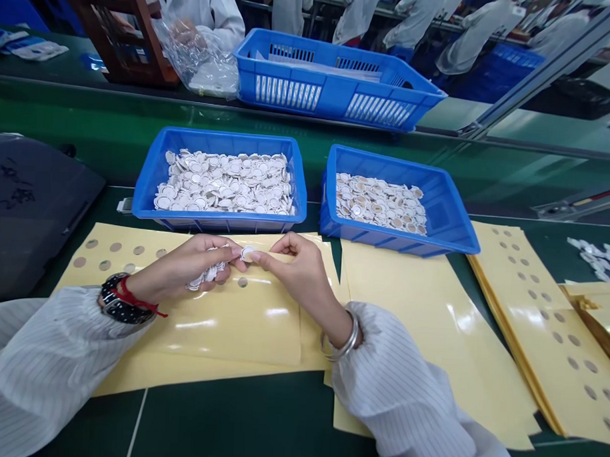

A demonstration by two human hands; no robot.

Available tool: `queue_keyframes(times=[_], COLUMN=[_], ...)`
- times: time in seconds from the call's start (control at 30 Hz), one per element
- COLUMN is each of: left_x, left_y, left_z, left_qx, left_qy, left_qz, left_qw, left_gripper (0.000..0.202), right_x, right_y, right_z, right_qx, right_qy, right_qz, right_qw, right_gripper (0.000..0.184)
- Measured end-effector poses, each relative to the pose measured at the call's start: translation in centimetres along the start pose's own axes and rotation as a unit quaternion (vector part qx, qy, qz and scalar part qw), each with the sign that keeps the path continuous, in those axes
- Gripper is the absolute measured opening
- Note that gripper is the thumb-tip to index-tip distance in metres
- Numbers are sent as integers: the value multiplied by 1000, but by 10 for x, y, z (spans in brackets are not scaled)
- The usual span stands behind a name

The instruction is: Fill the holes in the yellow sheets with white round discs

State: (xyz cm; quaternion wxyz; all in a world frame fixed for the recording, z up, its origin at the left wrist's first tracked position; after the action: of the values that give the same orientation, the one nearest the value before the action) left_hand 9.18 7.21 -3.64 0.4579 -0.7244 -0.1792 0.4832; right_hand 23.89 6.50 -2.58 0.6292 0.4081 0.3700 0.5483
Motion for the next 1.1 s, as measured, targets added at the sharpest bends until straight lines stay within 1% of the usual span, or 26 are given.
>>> queue_keyframes(times=[0.13,0.33,0.57,1.1], left_x=[0,-1,2,0], left_y=[0,0,3,2], left_z=[0,0,1,0], left_qx=[3,7,7,-3], left_qy=[-2,-4,4,1], left_qz=[-3,-2,-16,-4], left_qw=[1000,1000,1000,1000], left_gripper=[23,21,23,19], right_x=[-1,-3,-2,-3], right_y=[0,5,4,5], right_z=[-2,0,-1,0], right_qx=[8,-38,-23,-46], right_qy=[-15,-40,-27,-43], right_qz=[-3,6,-10,11], right_qw=[1000,998,999,998], right_gripper=[37,34,33,32])
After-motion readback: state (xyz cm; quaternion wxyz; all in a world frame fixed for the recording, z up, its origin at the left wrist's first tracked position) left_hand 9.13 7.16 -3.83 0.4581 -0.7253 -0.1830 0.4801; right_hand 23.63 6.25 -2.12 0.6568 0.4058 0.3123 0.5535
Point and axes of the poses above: each hand's wrist, its own x-axis towards the middle knuckle, its own z-axis out of the back of the hand, y = z × x, the point moved 7 cm from there along x, towards the middle knuckle, and after that the axes turned 2 degrees about -y, right-handed, at the moved point
